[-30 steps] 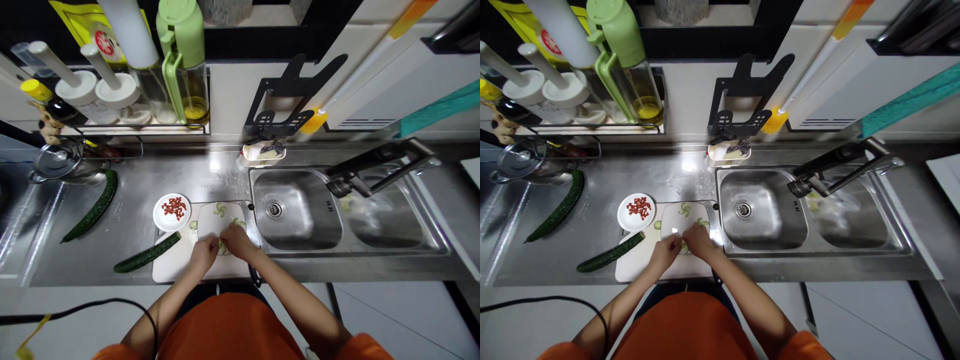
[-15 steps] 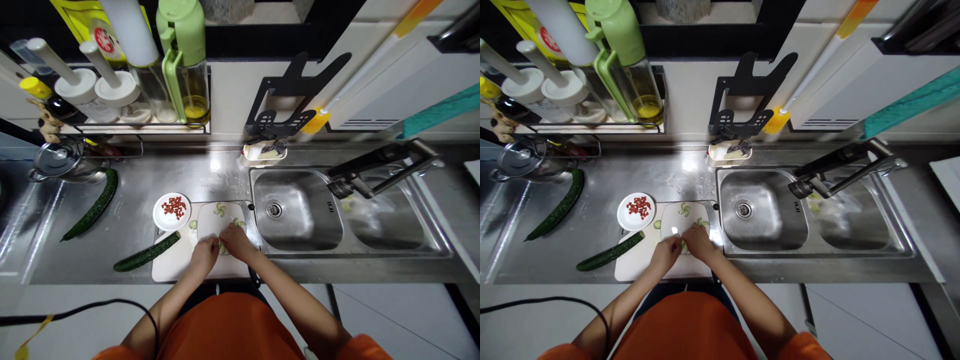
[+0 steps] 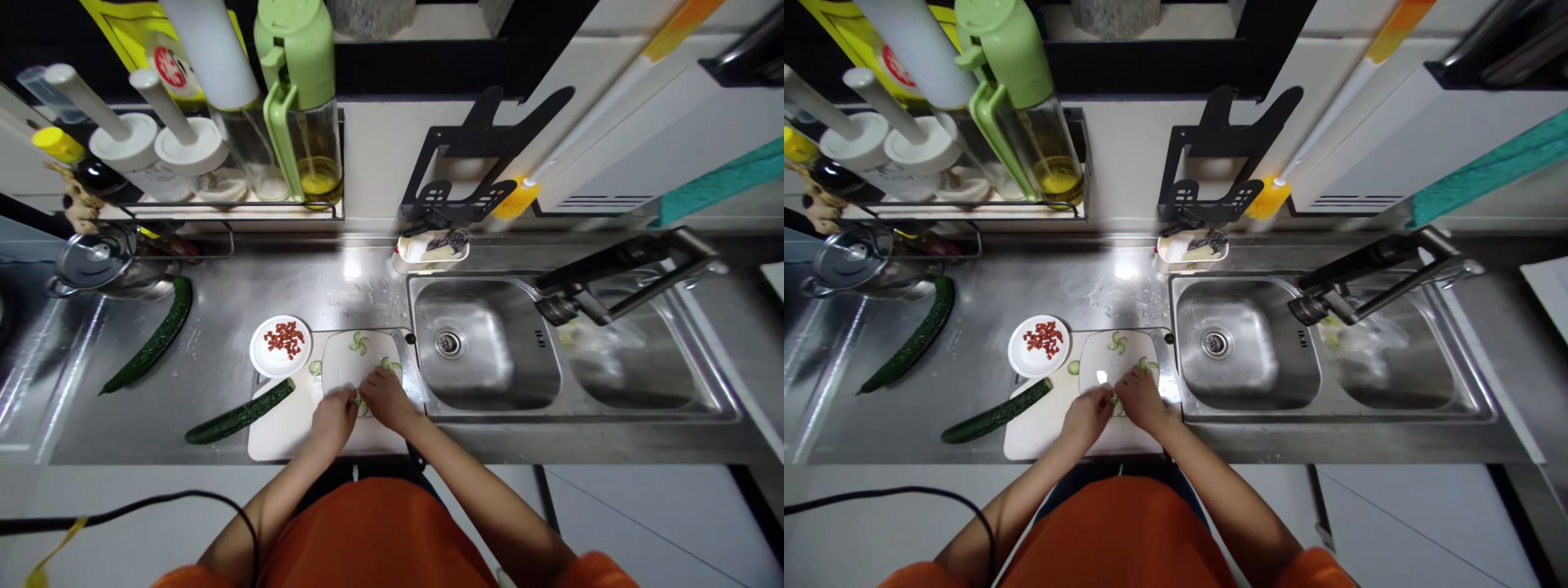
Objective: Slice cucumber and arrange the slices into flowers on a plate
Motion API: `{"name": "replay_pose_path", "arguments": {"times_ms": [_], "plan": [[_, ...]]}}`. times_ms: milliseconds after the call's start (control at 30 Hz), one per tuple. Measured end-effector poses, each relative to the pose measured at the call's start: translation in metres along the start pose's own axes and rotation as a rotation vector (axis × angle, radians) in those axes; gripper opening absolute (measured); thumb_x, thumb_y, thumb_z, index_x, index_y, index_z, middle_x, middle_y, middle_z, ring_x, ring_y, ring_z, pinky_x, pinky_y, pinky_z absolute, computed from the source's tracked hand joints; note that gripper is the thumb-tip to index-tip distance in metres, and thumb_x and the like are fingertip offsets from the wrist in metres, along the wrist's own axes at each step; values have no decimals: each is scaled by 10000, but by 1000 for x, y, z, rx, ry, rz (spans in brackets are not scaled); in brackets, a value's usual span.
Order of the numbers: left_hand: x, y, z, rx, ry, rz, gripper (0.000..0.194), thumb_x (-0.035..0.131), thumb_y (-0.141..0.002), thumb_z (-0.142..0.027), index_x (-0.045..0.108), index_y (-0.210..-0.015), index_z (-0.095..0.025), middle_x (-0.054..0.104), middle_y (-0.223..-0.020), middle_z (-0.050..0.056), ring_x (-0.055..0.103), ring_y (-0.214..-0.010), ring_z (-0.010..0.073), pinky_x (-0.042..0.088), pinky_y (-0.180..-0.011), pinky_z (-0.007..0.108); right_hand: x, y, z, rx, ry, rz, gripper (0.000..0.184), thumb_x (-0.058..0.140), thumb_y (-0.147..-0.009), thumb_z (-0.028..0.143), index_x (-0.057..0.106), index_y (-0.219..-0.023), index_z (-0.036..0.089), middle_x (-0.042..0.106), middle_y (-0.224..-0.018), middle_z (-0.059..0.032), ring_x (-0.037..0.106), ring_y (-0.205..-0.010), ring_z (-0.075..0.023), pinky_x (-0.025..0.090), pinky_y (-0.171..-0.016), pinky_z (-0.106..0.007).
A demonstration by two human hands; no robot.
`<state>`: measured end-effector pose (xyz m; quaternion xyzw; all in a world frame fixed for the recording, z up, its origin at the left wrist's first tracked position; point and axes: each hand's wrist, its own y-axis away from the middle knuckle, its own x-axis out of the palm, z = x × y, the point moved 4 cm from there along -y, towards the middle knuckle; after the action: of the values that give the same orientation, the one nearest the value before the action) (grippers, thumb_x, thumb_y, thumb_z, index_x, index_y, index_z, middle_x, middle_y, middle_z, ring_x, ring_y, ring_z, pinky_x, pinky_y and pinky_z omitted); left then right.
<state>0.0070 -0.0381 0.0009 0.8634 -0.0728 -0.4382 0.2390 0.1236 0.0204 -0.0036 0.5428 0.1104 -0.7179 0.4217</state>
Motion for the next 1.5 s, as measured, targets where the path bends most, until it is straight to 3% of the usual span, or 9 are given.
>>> {"name": "replay_pose_path", "arguments": {"times_ms": [200, 700, 933, 1033, 1133, 1200, 1300, 1500], "plan": [[-4, 2, -3, 7, -47, -39, 142, 494, -849, -238, 608, -932, -226, 591, -933, 36, 562, -842, 147, 375, -704, 235, 6, 2, -2, -3, 5, -31, 182, 478, -876, 141, 656, -858, 174, 628, -883, -77, 463, -988, -223, 334, -767, -315], [-4, 3, -4, -20, -74, 28, 186, 469, -884, -267, 645, -892, -210, 588, -904, 50, 554, -837, 146, 373, -703, 237, 5, 3, -1, 13, -5, -26, 183, 474, -876, 144, 654, -852, 171, 638, -885, -73, 468, -989, -226, 339, -786, -323], [-5, 5, -4, 8, -48, 6, 175, 479, -877, -266, 646, -877, -213, 587, -884, 43, 557, -804, 139, 378, -690, 234, 5, 2, 0, 12, -9, -33, 179, 479, -877, 155, 653, -836, 168, 628, -863, -65, 467, -995, -229, 337, -794, -325], [-12, 4, 5, 38, 4, -56, 186, 472, -879, -266, 653, -884, -220, 597, -895, 38, 564, -808, 134, 398, -730, 234, 4, 4, -1, 15, -17, -46, 175, 485, -877, 164, 654, -833, 171, 623, -857, -59, 467, -988, -223, 337, -794, -322], [-29, 0, 23, 48, 23, -189, 212, 448, -887, -260, 651, -918, -207, 608, -904, 52, 566, -852, 151, 415, -794, 249, 3, 6, -1, 24, -39, -63, 186, 483, -890, 186, 659, -835, 173, 618, -838, -57, 471, -961, -209, 338, -811, -322], [-43, -4, 37, 12, -44, -332, 240, 439, -889, -262, 648, -987, -194, 605, -946, 76, 552, -893, 176, 416, -824, 274, 1, 9, -2, 28, -59, -88, 190, 487, -897, 205, 662, -830, 174, 613, -827, -55, 474, -936, -199, 341, -830, -324], [-58, -8, 48, -12, -202, -448, 277, 456, -876, -250, 658, -1058, -193, 581, -1011, 110, 507, -963, 225, 402, -867, 332, -1, 14, -2, 27, -79, -147, 197, 490, -902, 217, 663, -817, 180, 603, -813, -48, 477, -907, -188, 346, -854, -328], [-61, -14, 44, -97, -389, -470, 335, 527, -835, -246, 633, -1152, -268, 391, -1365, 128, 354, -1170, 337, 356, -885, 474, 1, 20, -1, 27, -89, -185, 206, 477, -916, 225, 652, -816, 186, 600, -800, -38, 480, -892, -179, 361, -839, -320]]}}
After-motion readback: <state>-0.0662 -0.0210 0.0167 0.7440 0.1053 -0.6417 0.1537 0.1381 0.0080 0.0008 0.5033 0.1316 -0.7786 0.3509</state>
